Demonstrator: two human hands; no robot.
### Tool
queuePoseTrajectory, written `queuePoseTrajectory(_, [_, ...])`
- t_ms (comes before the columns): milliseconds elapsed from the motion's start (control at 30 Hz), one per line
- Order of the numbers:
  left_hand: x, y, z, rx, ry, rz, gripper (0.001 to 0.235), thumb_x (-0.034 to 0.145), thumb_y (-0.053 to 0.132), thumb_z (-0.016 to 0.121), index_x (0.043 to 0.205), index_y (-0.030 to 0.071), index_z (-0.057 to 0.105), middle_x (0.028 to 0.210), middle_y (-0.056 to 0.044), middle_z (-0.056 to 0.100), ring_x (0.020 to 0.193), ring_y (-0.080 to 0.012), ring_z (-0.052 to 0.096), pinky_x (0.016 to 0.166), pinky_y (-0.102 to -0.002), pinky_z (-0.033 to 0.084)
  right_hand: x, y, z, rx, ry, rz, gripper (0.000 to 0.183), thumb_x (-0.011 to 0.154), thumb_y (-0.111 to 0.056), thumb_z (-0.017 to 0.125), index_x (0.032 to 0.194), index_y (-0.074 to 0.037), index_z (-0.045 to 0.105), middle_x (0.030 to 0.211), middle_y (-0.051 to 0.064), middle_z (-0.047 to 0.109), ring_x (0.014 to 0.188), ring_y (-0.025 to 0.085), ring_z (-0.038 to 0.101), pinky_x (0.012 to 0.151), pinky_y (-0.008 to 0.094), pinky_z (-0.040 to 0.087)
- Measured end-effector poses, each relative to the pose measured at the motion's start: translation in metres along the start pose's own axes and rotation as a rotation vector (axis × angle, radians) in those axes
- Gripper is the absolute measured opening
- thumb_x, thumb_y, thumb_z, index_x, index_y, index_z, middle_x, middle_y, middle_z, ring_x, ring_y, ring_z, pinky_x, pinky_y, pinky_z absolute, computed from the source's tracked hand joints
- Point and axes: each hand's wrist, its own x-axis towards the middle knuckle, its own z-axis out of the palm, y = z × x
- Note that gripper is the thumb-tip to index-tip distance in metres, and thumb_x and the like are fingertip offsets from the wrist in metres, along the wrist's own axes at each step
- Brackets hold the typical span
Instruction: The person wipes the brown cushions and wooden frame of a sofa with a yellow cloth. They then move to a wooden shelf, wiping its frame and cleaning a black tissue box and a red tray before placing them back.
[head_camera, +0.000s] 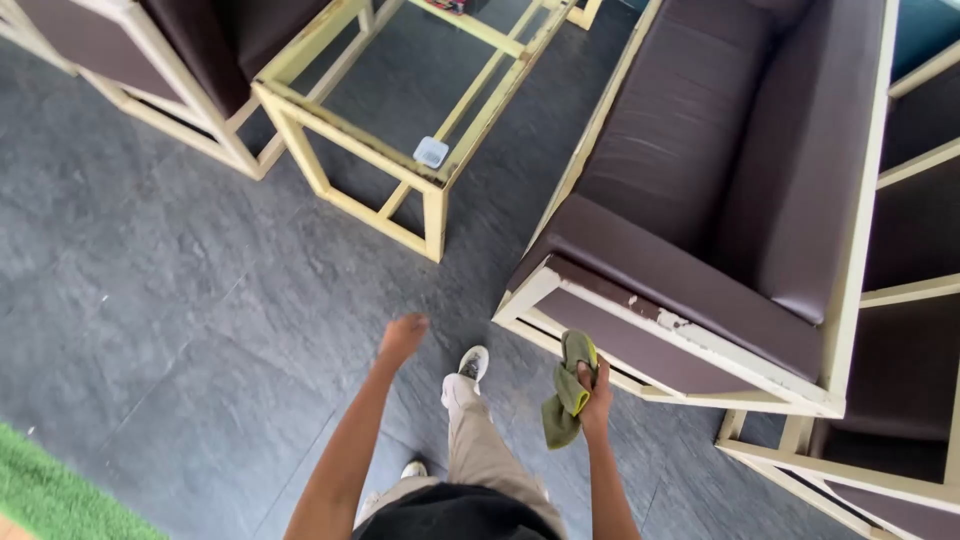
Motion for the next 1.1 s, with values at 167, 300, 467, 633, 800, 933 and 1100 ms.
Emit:
queuePoseTrajectory(167, [0.087,0.163,0.018,0.0,-0.134,0.097,0.046,0.101,0.042,0.054,0.138,0.017,0.066,0.127,-0.017,0.071,0.118,-0.0386,0.067,0.099,-0.051,0.056,0.135,-0.003,0.019,-0.204,0.115,-0.142,0.053,0.11,-0.036,0.046,0.158,-0.016,0.035,0.141,0.029,0.054,0.128,0.052,0.052,0.107,0.068,0.042])
queuePoseTrajectory(300, [0.138,0.223,0.053,-0.014,-0.219,0.176,0.043,0.101,0.036,0.057,0.139,0.016,0.064,0.128,-0.017,0.071,0.116,-0.0366,0.069,0.096,-0.048,0.057,0.223,-0.016,0.044,-0.47,0.25,-0.229,0.047,0.106,-0.027,0.055,0.151,-0.017,0.044,0.127,0.023,0.058,0.116,0.048,0.058,0.099,0.061,0.047])
queuePoseTrajectory(467, [0.215,0.257,0.08,0.067,-0.387,0.191,0.048,0.103,0.037,0.053,0.14,0.008,0.061,0.128,-0.022,0.07,0.118,-0.0381,0.068,0.098,-0.049,0.056,0.294,-0.014,0.092,-0.798,0.439,-0.477,0.04,0.102,-0.034,0.059,0.141,-0.023,0.057,0.11,0.011,0.057,0.094,0.03,0.058,0.084,0.042,0.048])
queuePoseTrajectory(633, [0.296,0.248,0.125,0.312,-0.552,0.267,0.043,0.104,0.033,0.046,0.134,0.008,0.063,0.12,-0.021,0.073,0.113,-0.0389,0.07,0.093,-0.05,0.057,0.303,-0.009,0.132,-1.103,0.477,-0.542,0.054,0.085,-0.035,0.07,0.137,-0.042,0.058,0.115,0.008,0.057,0.099,0.033,0.056,0.074,0.043,0.048])
queuePoseTrajectory(800, [0.342,0.246,0.137,0.374,-0.706,0.669,0.025,0.098,0.019,0.043,0.108,0.005,0.062,0.105,-0.024,0.07,0.094,-0.0504,0.066,0.08,-0.06,0.047,0.314,-0.004,0.149,-1.208,0.434,-0.535,0.051,0.085,-0.016,0.06,0.13,-0.039,0.057,0.124,0.018,0.06,0.099,0.046,0.059,0.068,0.051,0.048])
queuePoseTrajectory(933, [0.34,0.291,0.109,0.536,-0.959,0.498,0.02,0.102,0.023,0.047,0.086,0.012,0.05,0.081,-0.01,0.062,0.072,-0.0289,0.058,0.064,-0.042,0.041,0.318,0.0,0.131,-1.179,0.495,-0.606,0.046,0.087,-0.014,0.064,0.128,-0.034,0.058,0.117,0.018,0.061,0.085,0.038,0.059,0.066,0.047,0.05])
queuePoseTrajectory(1100, [0.362,0.307,0.111,0.579,-1.079,0.525,0.037,0.105,0.034,0.055,0.076,0.012,0.048,0.077,-0.006,0.061,0.07,-0.0218,0.058,0.065,-0.04,0.041,0.324,0.04,0.09,-1.119,0.533,-0.33,0.053,0.086,-0.014,0.059,0.135,-0.033,0.054,0.128,0.019,0.055,0.095,0.038,0.056,0.069,0.048,0.05])
